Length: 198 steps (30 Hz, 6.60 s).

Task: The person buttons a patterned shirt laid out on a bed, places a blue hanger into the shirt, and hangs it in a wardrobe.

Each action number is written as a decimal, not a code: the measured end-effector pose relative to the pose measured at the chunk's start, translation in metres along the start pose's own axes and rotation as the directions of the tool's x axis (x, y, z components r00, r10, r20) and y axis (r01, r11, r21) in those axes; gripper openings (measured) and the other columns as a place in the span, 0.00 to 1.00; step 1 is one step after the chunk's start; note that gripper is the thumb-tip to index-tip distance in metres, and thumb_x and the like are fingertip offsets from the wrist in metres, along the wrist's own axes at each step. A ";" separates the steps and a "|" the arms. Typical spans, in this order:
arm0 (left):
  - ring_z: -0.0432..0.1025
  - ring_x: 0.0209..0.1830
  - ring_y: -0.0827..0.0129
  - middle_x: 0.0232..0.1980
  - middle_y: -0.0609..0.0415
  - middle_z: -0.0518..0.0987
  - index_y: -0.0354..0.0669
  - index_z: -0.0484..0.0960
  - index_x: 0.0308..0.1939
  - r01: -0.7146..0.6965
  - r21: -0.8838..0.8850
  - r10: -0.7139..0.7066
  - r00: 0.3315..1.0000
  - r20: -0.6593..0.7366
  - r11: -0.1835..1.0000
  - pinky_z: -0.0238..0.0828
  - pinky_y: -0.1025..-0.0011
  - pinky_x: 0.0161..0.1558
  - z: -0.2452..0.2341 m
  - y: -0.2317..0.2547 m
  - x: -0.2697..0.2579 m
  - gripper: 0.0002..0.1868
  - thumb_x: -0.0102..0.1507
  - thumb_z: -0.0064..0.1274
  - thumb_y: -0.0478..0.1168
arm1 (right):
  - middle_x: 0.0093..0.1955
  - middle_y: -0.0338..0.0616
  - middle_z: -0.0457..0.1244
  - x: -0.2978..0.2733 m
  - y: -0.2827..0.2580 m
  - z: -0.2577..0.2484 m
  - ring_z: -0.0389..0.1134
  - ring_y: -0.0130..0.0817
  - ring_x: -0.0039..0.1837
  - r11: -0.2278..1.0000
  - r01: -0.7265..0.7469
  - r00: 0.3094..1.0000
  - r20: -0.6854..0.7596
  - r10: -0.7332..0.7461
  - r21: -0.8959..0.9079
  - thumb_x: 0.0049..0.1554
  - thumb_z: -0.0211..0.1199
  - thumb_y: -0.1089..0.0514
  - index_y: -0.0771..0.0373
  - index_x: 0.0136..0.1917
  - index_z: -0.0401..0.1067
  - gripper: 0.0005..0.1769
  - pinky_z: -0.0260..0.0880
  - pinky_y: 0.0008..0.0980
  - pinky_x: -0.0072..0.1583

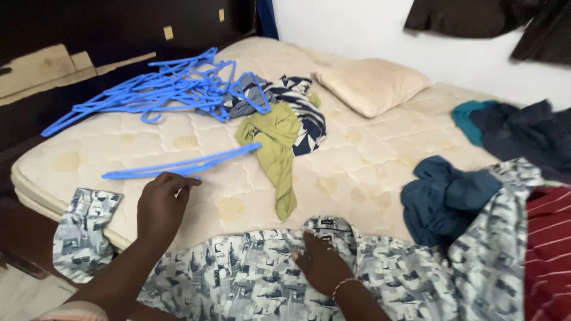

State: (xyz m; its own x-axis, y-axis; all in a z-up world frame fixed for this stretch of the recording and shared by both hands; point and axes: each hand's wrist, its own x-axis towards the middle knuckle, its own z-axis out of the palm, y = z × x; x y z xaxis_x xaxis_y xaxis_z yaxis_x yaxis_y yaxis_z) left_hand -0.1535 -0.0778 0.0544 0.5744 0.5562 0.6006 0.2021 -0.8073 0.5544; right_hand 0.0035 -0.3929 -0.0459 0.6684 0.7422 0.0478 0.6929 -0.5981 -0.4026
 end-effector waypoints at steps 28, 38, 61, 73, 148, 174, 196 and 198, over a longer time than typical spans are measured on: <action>0.80 0.53 0.65 0.56 0.46 0.82 0.38 0.72 0.30 0.527 -0.770 0.344 0.692 0.635 0.360 0.78 0.67 0.57 -0.029 0.189 -0.106 0.11 0.63 0.53 0.22 | 0.60 0.43 0.64 -0.226 0.017 0.050 0.71 0.44 0.54 -0.532 -0.192 0.978 0.203 -0.038 0.825 0.59 0.56 0.38 0.54 0.79 0.55 0.40 0.73 0.50 0.56; 0.80 0.52 0.67 0.57 0.48 0.83 0.43 0.79 0.54 0.755 -0.301 -0.191 0.487 0.852 0.583 0.78 0.66 0.52 -0.044 0.173 -0.185 0.22 0.65 0.55 0.55 | 0.71 0.47 0.62 -0.232 0.001 0.026 0.64 0.42 0.70 -0.588 0.081 0.860 0.242 0.449 0.805 0.61 0.55 0.54 0.54 0.67 0.61 0.21 0.63 0.52 0.68; 0.79 0.31 0.66 0.34 0.47 0.84 0.31 0.84 0.40 0.735 -0.626 -0.592 0.634 0.497 0.261 0.78 0.67 0.34 -0.036 0.094 -0.196 0.18 0.66 0.57 0.48 | 0.69 0.52 0.64 -0.230 -0.023 0.036 0.67 0.45 0.65 -0.243 -0.395 0.792 0.462 0.399 0.886 0.60 0.56 0.46 0.61 0.76 0.61 0.34 0.72 0.46 0.65; 0.76 0.56 0.67 0.56 0.57 0.82 0.45 0.71 0.60 0.581 -0.762 -0.452 0.619 0.642 -0.287 0.72 0.60 0.61 -0.006 0.071 -0.179 0.16 0.69 0.45 0.40 | 0.58 0.48 0.69 -0.237 0.007 0.064 0.69 0.39 0.51 -0.242 -0.514 0.674 0.562 0.478 0.823 0.60 0.58 0.45 0.64 0.71 0.67 0.31 0.75 0.43 0.55; 0.77 0.40 0.72 0.51 0.57 0.86 0.50 0.76 0.62 0.902 -0.380 -0.272 0.425 0.863 0.203 0.74 0.70 0.42 0.027 0.088 -0.186 0.25 0.68 0.47 0.58 | 0.61 0.52 0.66 -0.124 -0.114 -0.054 0.66 0.52 0.63 0.951 0.308 0.940 -0.145 -0.310 -0.041 0.55 0.63 0.62 0.58 0.65 0.71 0.23 0.67 0.46 0.62; 0.80 0.46 0.62 0.48 0.47 0.85 0.43 0.81 0.57 0.651 -0.198 -0.305 0.574 0.760 0.733 0.75 0.66 0.49 0.059 0.064 -0.211 0.27 0.61 0.59 0.56 | 0.52 0.41 0.70 -0.084 -0.072 -0.042 0.72 0.47 0.53 0.968 -0.071 0.992 -0.115 0.044 -0.239 0.59 0.56 0.59 0.40 0.58 0.80 0.19 0.71 0.46 0.54; 0.80 0.49 0.64 0.51 0.53 0.83 0.46 0.80 0.57 0.527 -0.110 -0.311 0.643 0.700 0.843 0.76 0.67 0.51 0.013 0.105 -0.211 0.21 0.61 0.60 0.46 | 0.56 0.37 0.69 -0.085 -0.011 -0.054 0.70 0.45 0.57 0.990 -0.088 0.992 -0.104 0.077 -0.107 0.57 0.61 0.56 0.45 0.54 0.79 0.13 0.71 0.45 0.56; 0.78 0.48 0.59 0.48 0.51 0.83 0.46 0.83 0.52 0.360 -0.168 -0.225 0.820 0.526 0.918 0.75 0.64 0.50 0.012 0.120 -0.208 0.15 0.62 0.57 0.40 | 0.57 0.41 0.69 -0.093 -0.003 -0.045 0.70 0.47 0.57 1.000 0.012 0.981 -0.192 -0.008 0.021 0.56 0.61 0.59 0.48 0.55 0.80 0.15 0.70 0.45 0.56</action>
State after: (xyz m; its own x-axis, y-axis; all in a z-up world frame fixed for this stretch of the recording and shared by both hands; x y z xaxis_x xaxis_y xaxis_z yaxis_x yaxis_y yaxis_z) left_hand -0.2386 -0.2929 -0.0108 0.8428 0.5344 0.0646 0.2589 -0.5076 0.8218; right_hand -0.0485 -0.4737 -0.0079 0.7022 0.6753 0.2254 0.6954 -0.5826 -0.4207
